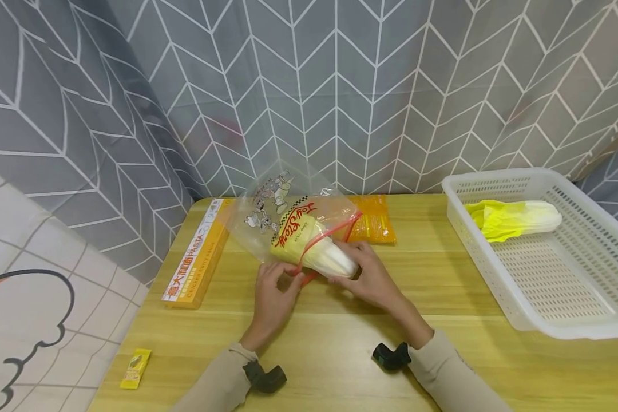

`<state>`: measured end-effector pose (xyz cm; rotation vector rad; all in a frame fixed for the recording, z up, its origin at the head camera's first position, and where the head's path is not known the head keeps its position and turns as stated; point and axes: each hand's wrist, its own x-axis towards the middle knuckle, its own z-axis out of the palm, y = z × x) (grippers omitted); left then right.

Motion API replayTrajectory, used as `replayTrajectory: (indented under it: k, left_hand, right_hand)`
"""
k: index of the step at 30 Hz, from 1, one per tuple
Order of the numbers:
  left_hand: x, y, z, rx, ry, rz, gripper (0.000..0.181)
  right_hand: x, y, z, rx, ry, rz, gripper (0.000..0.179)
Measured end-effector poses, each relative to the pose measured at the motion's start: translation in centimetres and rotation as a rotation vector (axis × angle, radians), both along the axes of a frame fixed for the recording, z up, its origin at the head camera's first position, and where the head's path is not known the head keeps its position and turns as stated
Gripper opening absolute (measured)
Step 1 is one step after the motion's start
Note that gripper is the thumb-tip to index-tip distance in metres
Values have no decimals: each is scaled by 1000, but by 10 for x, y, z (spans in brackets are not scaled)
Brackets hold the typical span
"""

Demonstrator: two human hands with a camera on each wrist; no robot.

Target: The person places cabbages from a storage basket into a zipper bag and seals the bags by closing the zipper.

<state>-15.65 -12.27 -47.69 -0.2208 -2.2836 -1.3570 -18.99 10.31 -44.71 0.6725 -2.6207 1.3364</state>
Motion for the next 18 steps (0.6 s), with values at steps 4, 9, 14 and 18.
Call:
replayTrajectory:
  k: [4, 9, 14, 18]
  left_hand:
    - [0, 0, 1, 1, -6, 7, 12]
    - [1, -1, 2, 28, -19, 6, 12]
    - [1, -2, 1, 19, -6, 5, 12]
    - [-1, -1, 1, 10, 36, -14, 13]
  right_hand:
    - [-1, 3, 0, 2, 8, 23, 76]
    - [-4, 3, -1, -78, 25, 11, 67]
    - [-4, -2, -5, -214, 22, -28, 61]
    - [-1, -6, -7, -319, -30, -70, 60]
